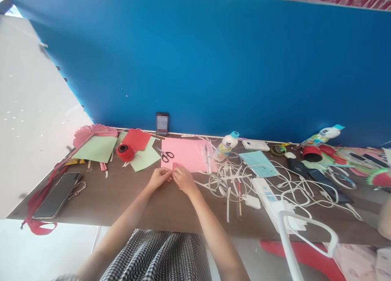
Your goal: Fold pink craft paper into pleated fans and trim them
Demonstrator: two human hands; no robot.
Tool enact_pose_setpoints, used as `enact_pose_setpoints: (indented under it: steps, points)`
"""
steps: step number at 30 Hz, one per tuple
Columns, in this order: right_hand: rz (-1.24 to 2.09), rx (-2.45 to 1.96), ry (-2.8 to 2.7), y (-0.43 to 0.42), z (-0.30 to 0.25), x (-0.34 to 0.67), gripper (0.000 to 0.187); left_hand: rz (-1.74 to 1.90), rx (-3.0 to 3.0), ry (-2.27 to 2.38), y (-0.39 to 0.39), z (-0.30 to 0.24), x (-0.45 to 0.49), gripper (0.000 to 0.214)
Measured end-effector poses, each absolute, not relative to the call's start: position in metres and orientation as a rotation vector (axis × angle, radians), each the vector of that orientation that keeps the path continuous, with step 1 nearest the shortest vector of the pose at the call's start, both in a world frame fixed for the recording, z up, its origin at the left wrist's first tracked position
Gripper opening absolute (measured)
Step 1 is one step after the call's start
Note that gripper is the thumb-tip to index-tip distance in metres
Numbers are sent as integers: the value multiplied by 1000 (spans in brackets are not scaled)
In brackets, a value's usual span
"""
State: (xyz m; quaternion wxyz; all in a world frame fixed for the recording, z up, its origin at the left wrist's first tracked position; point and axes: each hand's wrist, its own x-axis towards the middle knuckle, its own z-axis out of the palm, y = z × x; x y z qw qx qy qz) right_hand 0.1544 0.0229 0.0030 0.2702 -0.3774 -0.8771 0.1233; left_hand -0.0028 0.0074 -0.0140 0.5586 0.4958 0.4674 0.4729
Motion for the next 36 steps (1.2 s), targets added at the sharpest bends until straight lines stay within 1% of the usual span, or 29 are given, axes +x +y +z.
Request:
enact_pose_setpoints:
  steps: [4,9,16,23,32,36]
  points:
    - [346,-1020,-2324,21,2,152,27,1158,1193,1130,6,-17,-3,24]
    - [395,-1134,-2259,19,0,147,23,1156,1256,1161,4,-15,-5,22]
    - [601,-1310,-2091,16,-1,143,14,1122,1381,1227,4,-13,-6,23]
    - [929,-1429,-1914,11,7,142,19,1092,1380,1265,6,-16,-6,22]
    - [820,-1344,-1890,13,8,144,15,1074,1417,1260,4,-13,-6,20]
    - [838,-1332,-1912,14,6,147,16,1065,1442,1276,4,-13,-6,19]
